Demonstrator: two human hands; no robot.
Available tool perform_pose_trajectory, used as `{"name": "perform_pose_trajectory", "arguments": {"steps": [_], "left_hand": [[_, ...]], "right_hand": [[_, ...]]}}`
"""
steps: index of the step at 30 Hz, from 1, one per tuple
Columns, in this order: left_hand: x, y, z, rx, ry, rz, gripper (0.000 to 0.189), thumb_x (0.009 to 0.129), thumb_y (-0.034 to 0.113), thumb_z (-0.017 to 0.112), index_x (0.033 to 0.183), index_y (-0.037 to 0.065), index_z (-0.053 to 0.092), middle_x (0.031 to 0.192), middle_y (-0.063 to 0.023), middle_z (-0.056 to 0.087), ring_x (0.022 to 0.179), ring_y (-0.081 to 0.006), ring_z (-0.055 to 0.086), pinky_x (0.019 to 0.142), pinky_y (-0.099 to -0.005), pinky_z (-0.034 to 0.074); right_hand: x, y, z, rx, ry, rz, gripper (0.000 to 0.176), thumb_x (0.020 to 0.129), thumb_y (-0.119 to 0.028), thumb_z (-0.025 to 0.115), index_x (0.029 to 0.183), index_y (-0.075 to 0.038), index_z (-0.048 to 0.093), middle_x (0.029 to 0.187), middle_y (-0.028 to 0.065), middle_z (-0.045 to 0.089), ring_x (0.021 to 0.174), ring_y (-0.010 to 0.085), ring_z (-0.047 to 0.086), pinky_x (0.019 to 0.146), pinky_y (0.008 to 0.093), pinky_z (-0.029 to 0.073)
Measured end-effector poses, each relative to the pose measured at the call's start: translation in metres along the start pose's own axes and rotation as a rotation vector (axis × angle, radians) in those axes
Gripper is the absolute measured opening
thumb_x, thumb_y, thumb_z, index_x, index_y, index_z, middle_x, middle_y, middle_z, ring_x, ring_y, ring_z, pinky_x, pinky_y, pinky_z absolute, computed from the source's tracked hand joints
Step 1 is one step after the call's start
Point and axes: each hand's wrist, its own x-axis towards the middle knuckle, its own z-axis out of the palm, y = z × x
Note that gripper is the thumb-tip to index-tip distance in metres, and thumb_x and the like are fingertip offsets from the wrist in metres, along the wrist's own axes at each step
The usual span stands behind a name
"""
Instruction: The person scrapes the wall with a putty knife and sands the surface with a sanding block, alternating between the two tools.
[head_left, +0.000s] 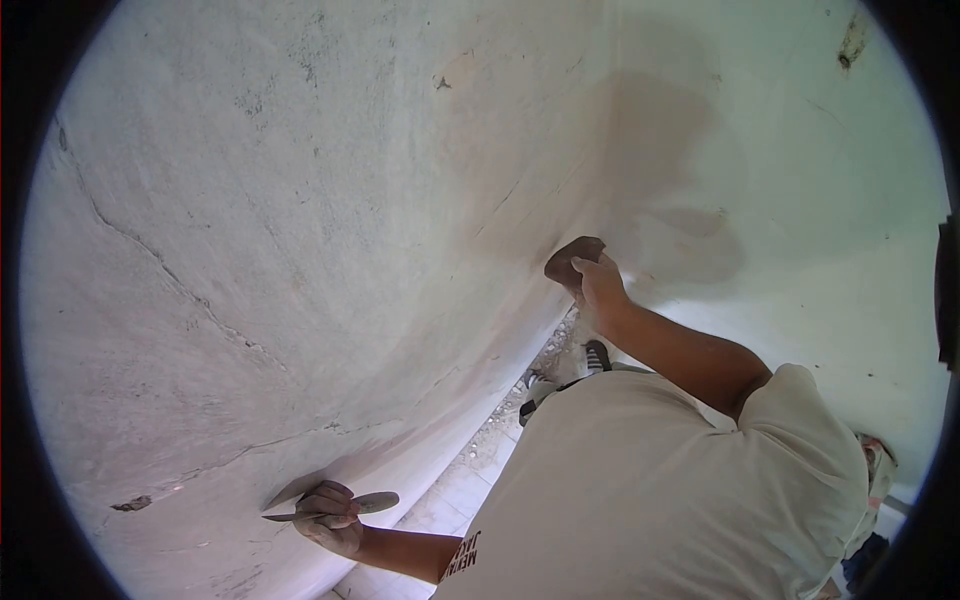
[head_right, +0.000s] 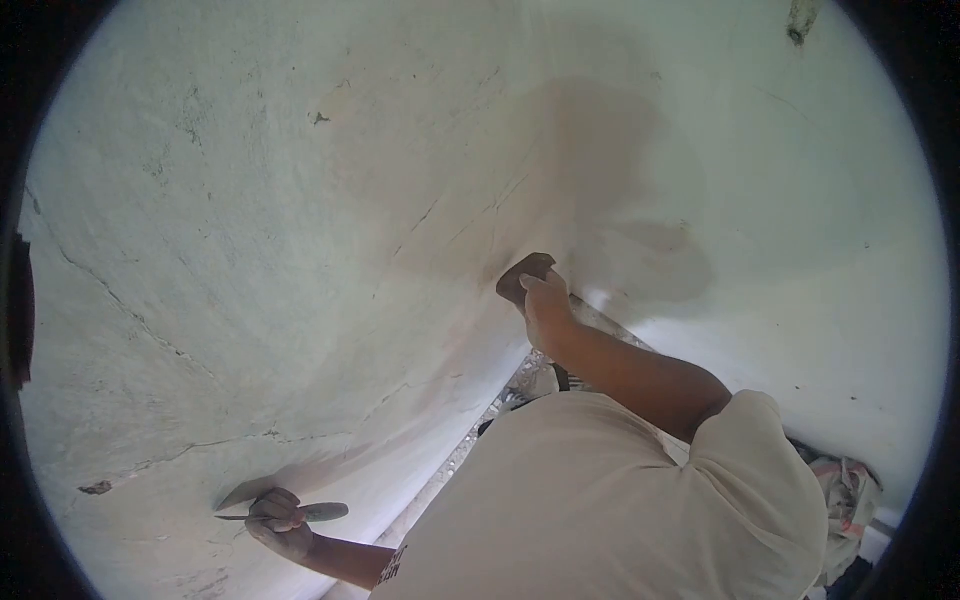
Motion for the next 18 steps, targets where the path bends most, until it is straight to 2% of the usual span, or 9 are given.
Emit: {"name": "perform_pose_trajectory", "arguments": {"steps": [4,11,16,17,18], "left_hand": [[-0.003,-0.002,-0.004,0.007,-0.022,0.006,0.047,0.103,0.036,0.045,0.064,0.01,0.045,0.05,-0.0035,0.044,0.043,-0.0148,0.042,0.051,-0.0327,0.038],[-0.001,-0.001,-0.005,-0.041,-0.037,0.011,0.052,0.102,0.037,0.047,0.058,0.01,0.048,0.051,-0.0035,0.047,0.044,-0.0146,0.043,0.052,-0.0342,0.039],[-0.002,-0.003,-0.01,-0.102,-0.078,0.034,0.05,0.101,0.038,0.049,0.057,0.014,0.051,0.051,-0.0019,0.047,0.043,-0.0135,0.045,0.055,-0.0348,0.042],[-0.003,-0.004,-0.015,-0.108,-0.087,0.039,0.05,0.101,0.038,0.049,0.057,0.014,0.051,0.051,-0.0015,0.047,0.043,-0.0132,0.045,0.056,-0.035,0.043],[-0.005,-0.005,-0.018,-0.122,-0.081,0.014,0.049,0.1,0.041,0.05,0.059,0.015,0.057,0.051,-0.002,0.051,0.042,-0.0143,0.048,0.055,-0.0351,0.045]], "right_hand": [[0.016,0.016,0.0,-0.036,-0.017,-0.121,0.031,0.095,0.0,0.044,0.125,0.0,0.043,0.121,0.0152,0.054,0.107,0.0275,0.062,0.096,0.0402,0.054],[-0.005,-0.005,0.0,-0.055,0.008,-0.059,0.031,0.093,-0.002,0.048,0.124,-0.005,0.047,0.116,0.011,0.055,0.1,0.024,0.062,0.084,0.0341,0.053],[0.048,0.05,-0.013,-0.152,0.058,-0.179,0.029,0.092,-0.003,0.05,0.121,-0.006,0.052,0.112,0.0077,0.057,0.096,0.0216,0.061,0.082,0.0347,0.053],[0.052,0.061,-0.009,-0.179,0.074,-0.213,0.03,0.091,-0.003,0.05,0.121,-0.006,0.052,0.106,0.0064,0.059,0.094,0.0208,0.062,0.082,0.0348,0.053],[0.052,0.065,-0.008,-0.157,0.055,-0.237,0.029,0.09,-0.003,0.052,0.119,-0.005,0.053,0.105,0.0064,0.059,0.093,0.0194,0.06,0.081,0.034,0.05]]}}
